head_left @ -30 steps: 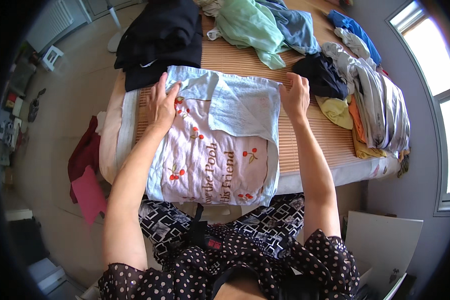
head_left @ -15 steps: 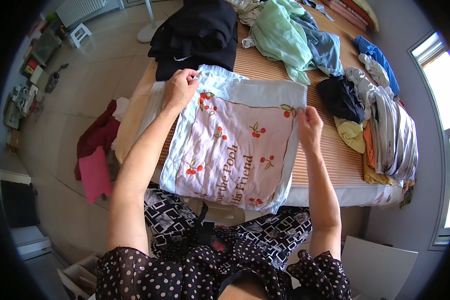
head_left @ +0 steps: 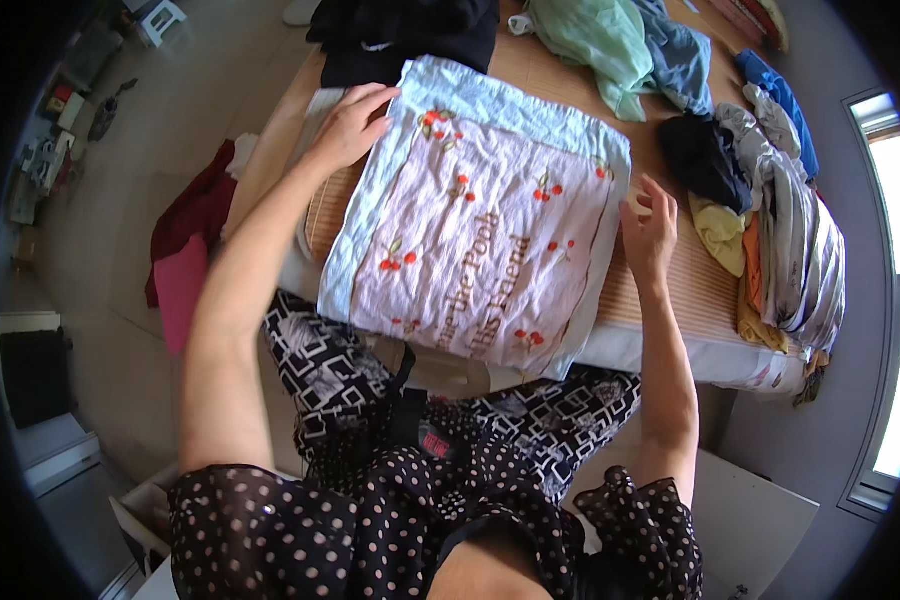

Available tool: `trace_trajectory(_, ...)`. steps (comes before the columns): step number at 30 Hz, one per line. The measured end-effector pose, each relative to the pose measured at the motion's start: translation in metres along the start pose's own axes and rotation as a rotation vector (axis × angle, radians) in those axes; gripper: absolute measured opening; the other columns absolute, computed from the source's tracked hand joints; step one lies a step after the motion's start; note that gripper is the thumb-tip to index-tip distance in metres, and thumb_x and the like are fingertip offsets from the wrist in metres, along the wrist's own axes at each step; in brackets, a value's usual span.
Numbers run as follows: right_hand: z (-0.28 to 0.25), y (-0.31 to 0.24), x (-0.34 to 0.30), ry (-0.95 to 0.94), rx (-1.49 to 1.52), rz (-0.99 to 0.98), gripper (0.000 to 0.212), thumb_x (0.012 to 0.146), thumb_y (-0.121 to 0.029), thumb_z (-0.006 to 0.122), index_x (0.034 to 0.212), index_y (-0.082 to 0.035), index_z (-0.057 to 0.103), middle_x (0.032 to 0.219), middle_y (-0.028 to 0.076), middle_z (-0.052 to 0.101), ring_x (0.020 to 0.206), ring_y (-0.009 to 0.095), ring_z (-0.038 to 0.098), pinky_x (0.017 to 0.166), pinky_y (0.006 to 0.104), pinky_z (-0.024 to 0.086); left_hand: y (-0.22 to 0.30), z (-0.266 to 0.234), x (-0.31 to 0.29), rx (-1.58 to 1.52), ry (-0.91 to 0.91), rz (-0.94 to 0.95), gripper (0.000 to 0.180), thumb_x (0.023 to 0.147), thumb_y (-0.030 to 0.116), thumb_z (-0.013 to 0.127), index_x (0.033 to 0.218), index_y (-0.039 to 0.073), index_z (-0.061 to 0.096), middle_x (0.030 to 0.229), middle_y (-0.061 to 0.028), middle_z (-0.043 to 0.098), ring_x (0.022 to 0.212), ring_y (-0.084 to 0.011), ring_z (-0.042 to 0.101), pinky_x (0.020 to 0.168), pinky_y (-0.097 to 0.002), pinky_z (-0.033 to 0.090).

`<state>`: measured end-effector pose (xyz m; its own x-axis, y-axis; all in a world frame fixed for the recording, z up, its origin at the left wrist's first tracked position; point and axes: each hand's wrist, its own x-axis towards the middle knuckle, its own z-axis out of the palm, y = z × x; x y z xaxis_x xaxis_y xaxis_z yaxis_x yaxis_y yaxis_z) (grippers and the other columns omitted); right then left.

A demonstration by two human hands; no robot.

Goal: The person folds various clothing items on a bed, including a black sweatshirt, a patterned towel, denim shorts, and a light green shirt. They smooth and align each item before folding it into a neat stack.

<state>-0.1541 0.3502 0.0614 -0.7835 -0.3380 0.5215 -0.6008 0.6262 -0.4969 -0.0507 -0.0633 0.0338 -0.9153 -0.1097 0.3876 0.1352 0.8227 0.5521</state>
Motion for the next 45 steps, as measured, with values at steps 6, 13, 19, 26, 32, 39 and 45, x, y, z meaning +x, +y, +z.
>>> trace_trajectory(6,-0.091,-0.059,-0.166,-0.296,0.197,0.165,0.011,0.079,-0.005,0.061,0.088,0.000,0.057,0.079,0.010,0.062,0.071,0.018,0.060,0.064,0.0283,0.048,0.085,-0.078,-0.170,0.077,-0.014,-0.025,0.020,0.082,0.015,0.057,0.097,0.002,0.061,0.106,-0.0138,0.056,0.101,-0.0273,0.055,0.087,-0.0344,0.043)
trace_trajectory(13,-0.043,-0.074,-0.224,-0.339,1.086,1.062,0.036,0.085,-0.019,0.059,0.111,0.004,0.051,0.096,0.009,0.061,0.086,0.016,0.058,0.079,0.0288,0.047,0.086,-0.006,-0.265,-0.776,0.083,-0.828,0.031,0.085,0.019,0.061,0.105,-0.003,0.052,0.094,-0.0065,0.060,0.084,-0.0134,0.057,0.073,-0.0260,0.047)
trace_trajectory(19,-0.054,-0.074,-0.233,-0.225,1.556,1.189,0.007,0.085,-0.011,0.057,0.084,-0.006,0.052,0.075,0.004,0.056,0.068,0.015,0.054,0.066,0.0301,0.048,0.123,-0.015,-0.248,-1.144,0.012,-0.939,0.025,0.086,0.015,0.057,0.107,0.004,0.052,0.090,-0.0047,0.060,0.074,-0.0117,0.060,0.065,-0.0225,0.049)
trace_trajectory(26,-0.116,-0.105,-0.227,-0.125,1.450,0.996,0.017,0.074,0.000,0.057,0.078,-0.008,0.043,0.071,0.009,0.059,0.060,0.020,0.058,0.062,0.0323,0.051,0.173,-0.086,-0.250,-0.441,0.041,-0.267,0.028,0.074,0.017,0.053,0.087,-0.006,0.061,0.142,-0.0205,0.023,0.128,-0.0321,0.027,0.104,-0.0414,0.022)
trace_trajectory(32,-0.143,-0.091,-0.178,-0.249,1.647,0.636,0.046,0.077,-0.011,0.058,0.120,-0.003,0.045,0.093,0.016,0.061,0.050,0.013,0.053,0.040,0.0217,0.044,0.181,-0.114,-0.200,-0.629,-0.053,-0.020,0.030,0.069,0.019,0.048,0.083,-0.005,0.061,0.114,-0.0196,0.054,0.121,-0.0321,0.039,0.108,-0.0470,0.013)
trace_trajectory(39,-0.079,-0.066,0.012,-0.037,1.832,0.686,0.032,0.087,-0.008,0.051,0.118,0.000,0.046,0.110,0.020,0.056,0.090,0.027,0.060,0.079,0.0348,0.051,0.136,-0.096,-0.047,-0.871,0.058,-0.248,0.048,0.092,0.025,0.046,0.133,0.001,0.036,0.132,-0.0098,0.041,0.120,-0.0143,0.037,0.100,-0.0281,0.028)
trace_trajectory(45,-0.009,-0.060,0.002,-0.144,0.453,0.241,0.046,0.080,-0.009,0.063,0.123,-0.004,0.048,0.112,0.016,0.057,0.101,0.025,0.057,0.085,0.0335,0.049,0.087,-0.017,-0.057,-0.765,-0.077,-0.388,0.064,0.084,0.027,0.060,0.136,0.006,0.030,0.129,-0.0157,0.042,0.119,-0.0200,0.042,0.094,-0.0316,0.038)
